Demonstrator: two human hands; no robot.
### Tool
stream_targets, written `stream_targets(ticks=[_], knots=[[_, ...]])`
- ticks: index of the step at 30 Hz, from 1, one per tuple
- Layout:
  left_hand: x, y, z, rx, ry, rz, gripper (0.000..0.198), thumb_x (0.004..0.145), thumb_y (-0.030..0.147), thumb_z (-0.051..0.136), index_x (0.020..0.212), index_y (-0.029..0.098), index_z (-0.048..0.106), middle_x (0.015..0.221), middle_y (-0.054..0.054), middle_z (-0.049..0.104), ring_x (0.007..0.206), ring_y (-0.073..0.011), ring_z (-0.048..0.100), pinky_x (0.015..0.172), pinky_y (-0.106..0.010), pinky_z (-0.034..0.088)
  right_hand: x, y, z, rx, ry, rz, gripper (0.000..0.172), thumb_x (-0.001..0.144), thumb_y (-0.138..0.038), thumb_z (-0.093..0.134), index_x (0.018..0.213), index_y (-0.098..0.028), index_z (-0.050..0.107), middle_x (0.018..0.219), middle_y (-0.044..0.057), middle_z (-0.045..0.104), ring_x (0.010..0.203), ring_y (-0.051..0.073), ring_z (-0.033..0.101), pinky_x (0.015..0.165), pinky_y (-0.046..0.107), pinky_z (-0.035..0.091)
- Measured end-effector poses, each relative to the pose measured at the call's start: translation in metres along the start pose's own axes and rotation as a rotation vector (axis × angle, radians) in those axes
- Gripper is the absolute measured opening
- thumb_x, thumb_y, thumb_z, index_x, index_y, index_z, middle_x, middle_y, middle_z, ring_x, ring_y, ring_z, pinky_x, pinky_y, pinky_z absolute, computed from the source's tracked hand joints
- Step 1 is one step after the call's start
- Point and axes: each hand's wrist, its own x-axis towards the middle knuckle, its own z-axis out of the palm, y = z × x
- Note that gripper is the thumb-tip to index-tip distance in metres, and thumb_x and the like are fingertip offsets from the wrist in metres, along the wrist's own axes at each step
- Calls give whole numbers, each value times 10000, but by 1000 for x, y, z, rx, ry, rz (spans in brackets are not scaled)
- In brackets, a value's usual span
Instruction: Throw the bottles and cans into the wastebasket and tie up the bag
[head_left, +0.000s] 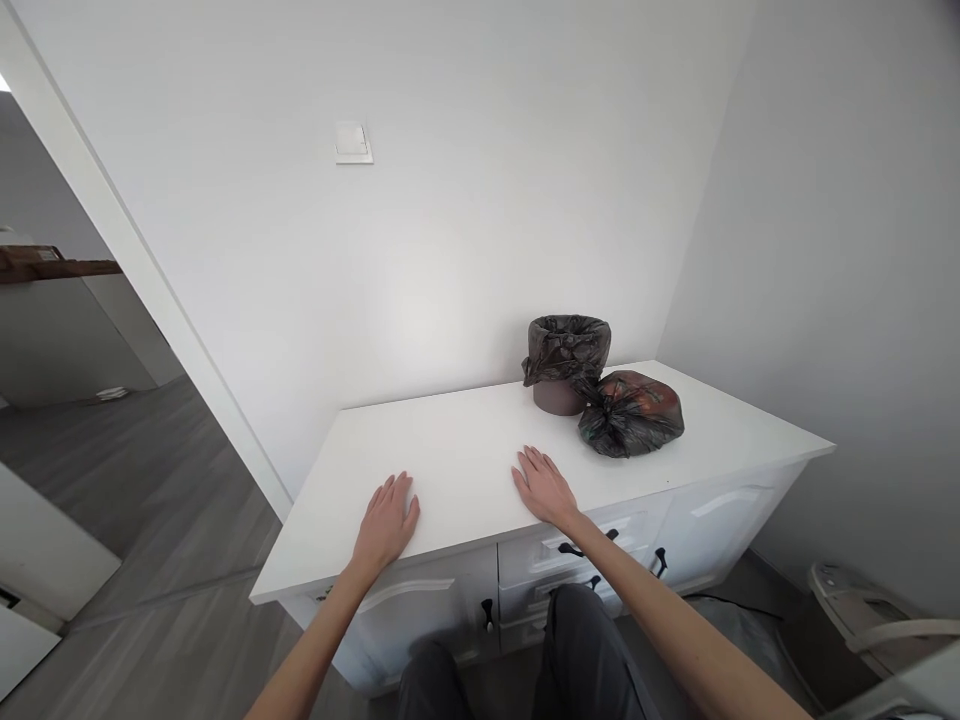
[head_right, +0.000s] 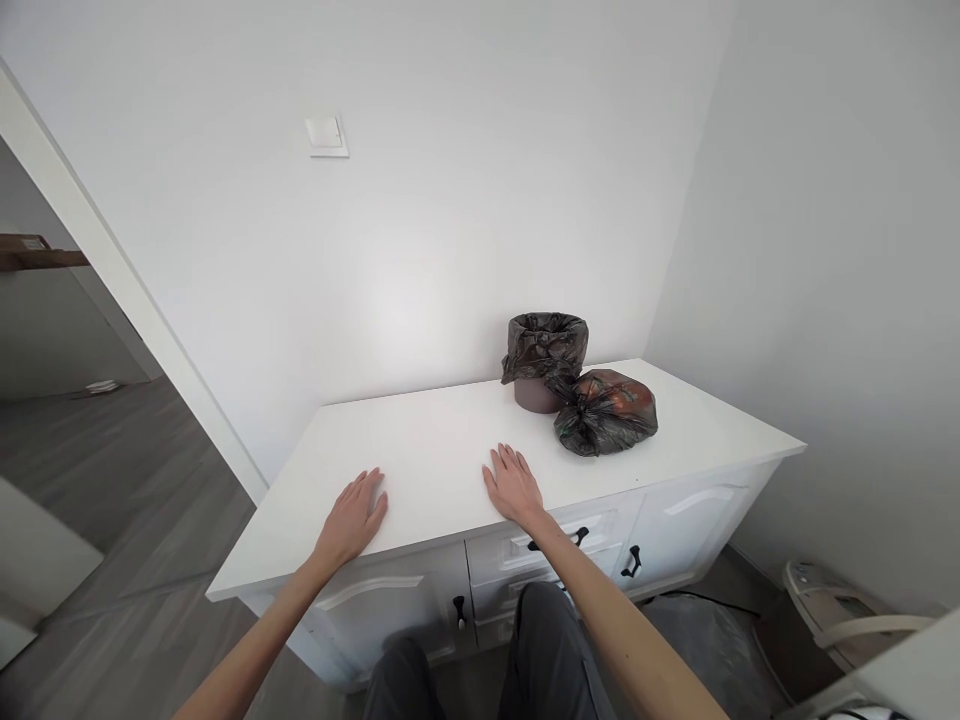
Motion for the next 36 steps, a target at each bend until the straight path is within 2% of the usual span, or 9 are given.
stream_targets(ticks=[3, 7, 11, 23, 31, 36], knots=[[-1, -4, 3, 15, -9, 2, 529, 1039, 428, 344, 1459, 166, 532, 1599, -132, 518, 1533, -312, 413, 1270, -532, 313, 0, 1, 5, -1, 49, 34, 635, 1089, -438, 241, 1565, -88, 474, 1676, 155, 386, 1579, 248, 314, 1303, 399, 168], [0, -8, 7, 40, -38, -4, 557, 1051, 459, 322, 1480, 164, 520, 1620, -111, 495, 1552, -288, 382, 1281, -499, 305, 3, 10, 19, 4, 88, 71, 640, 1087, -412, 263, 1581, -44, 436, 1669, 173, 394, 1585, 239, 295, 1301, 386, 166], [3, -7, 7, 57, -54, -11, 571, 1055, 461, 308, 1496, 158, 509, 1630, -102, 483, 1557, -278, 374, 1288, -484, 299, 6, 15, 23, 16, 110, 73, 632, 1081, -401, 287, 1571, -35, 445, 1669, 179, 391, 1586, 244, 286, 1302, 389, 169], [5, -2, 6, 84, -40, -14, 567, 1054, 447, 312, 1488, 150, 525, 1625, -108, 488, 1552, -287, 384, 1283, -499, 308, 6, 13, 13, 33, 141, 75, 568, 1063, -319, 344, 1524, -29, 505, 1639, 184, 440, 1562, 262, 337, 1299, 396, 201], [4, 6, -2, 91, -51, -15, 586, 1051, 423, 302, 1496, 119, 531, 1615, -121, 497, 1542, -293, 401, 1281, -506, 317, 4, 11, 6, 32, 112, 64, 550, 1059, -295, 360, 1522, -38, 509, 1638, 185, 441, 1568, 259, 330, 1299, 401, 205], [2, 11, -8, 70, -46, -30, 568, 1050, 419, 302, 1477, 143, 555, 1606, -105, 509, 1529, -282, 426, 1274, -499, 336, 2, 8, 1, 33, 108, 67, 551, 1064, -301, 358, 1525, -38, 506, 1644, 174, 436, 1562, 262, 344, 1302, 396, 204]])
